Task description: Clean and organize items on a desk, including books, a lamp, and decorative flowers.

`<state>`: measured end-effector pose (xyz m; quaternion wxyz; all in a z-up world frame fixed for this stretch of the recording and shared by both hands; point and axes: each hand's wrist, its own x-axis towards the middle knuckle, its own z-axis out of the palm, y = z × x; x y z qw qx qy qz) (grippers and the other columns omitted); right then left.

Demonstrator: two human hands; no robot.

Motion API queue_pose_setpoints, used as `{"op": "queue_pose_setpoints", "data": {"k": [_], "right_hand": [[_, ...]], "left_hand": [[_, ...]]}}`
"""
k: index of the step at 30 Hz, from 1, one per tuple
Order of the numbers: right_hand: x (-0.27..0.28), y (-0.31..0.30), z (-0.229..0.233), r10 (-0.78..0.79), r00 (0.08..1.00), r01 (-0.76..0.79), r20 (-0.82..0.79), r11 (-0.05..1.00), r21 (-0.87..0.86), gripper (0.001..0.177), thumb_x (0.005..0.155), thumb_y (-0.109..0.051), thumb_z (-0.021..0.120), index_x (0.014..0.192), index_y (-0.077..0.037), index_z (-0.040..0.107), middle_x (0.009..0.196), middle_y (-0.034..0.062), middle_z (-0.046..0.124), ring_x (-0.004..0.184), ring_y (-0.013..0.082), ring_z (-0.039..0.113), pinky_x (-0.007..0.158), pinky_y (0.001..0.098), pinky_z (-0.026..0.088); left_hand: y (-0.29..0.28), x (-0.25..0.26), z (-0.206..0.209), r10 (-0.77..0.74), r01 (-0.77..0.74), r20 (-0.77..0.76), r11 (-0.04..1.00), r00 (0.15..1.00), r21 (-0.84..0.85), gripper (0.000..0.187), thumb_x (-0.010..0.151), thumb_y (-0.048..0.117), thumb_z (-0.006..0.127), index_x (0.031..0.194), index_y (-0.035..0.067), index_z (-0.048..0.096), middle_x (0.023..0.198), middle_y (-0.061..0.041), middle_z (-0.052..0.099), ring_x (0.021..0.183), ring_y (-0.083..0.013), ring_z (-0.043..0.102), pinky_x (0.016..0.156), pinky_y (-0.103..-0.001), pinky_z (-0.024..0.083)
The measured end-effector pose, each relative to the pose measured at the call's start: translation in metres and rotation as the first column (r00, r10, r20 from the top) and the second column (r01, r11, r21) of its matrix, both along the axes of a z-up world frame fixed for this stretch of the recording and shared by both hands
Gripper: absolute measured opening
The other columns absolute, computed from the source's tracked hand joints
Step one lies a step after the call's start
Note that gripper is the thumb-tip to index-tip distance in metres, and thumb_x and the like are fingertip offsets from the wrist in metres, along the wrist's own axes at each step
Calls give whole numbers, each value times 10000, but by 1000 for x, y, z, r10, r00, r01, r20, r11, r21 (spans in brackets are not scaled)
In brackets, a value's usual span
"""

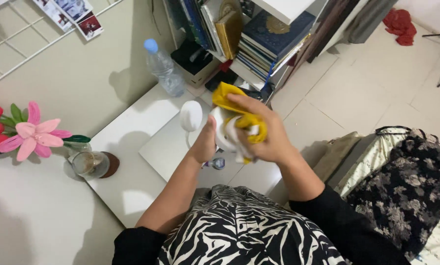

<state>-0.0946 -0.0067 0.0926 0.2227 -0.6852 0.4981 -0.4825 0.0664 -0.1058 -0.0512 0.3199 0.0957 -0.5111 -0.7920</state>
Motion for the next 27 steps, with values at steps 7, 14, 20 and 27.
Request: {"op": "queue_pose_setpoints", "data": {"k": [7,14,20,27], "right_hand": [[0,-4,-4,20,969,-45,-247,994,-97,696,761,-52,762,1433,-57,582,1436,162,648,1384,307,592,1220,446,382],[23,-9,-11,-14,995,4,-103,995,-100,587,861,-88,780,1419,-48,601,1486,171,609,1438,322,568,1219,416,432],[23,-23,-34,75,996,-78,-56,995,-63,608,822,-32,704,1421,-30,601,1516,191,583,1472,355,526,1246,445,383],[51,-21,-32,126,991,-129,-39,985,-113,599,827,16,640,1421,-31,586,1501,190,583,1479,339,517,1259,433,377]], "left_hand": [[0,7,23,17,-24,-128,998,992,-56,911,1043,725,319,1653,52,250,1489,-161,507,1404,-284,501,1188,-437,432],[-8,1,-24,112,-86,250,990,962,-111,915,1021,734,278,1609,33,270,1588,-125,436,1461,-233,412,1208,-386,331],[-6,24,-24,17,-19,16,993,1000,120,904,990,729,313,1584,48,301,1492,-138,512,1357,-257,536,1140,-416,455],[-7,48,24,75,-94,82,961,994,259,931,972,739,374,1560,17,370,1455,-154,540,1328,-249,569,1109,-403,495]]}}
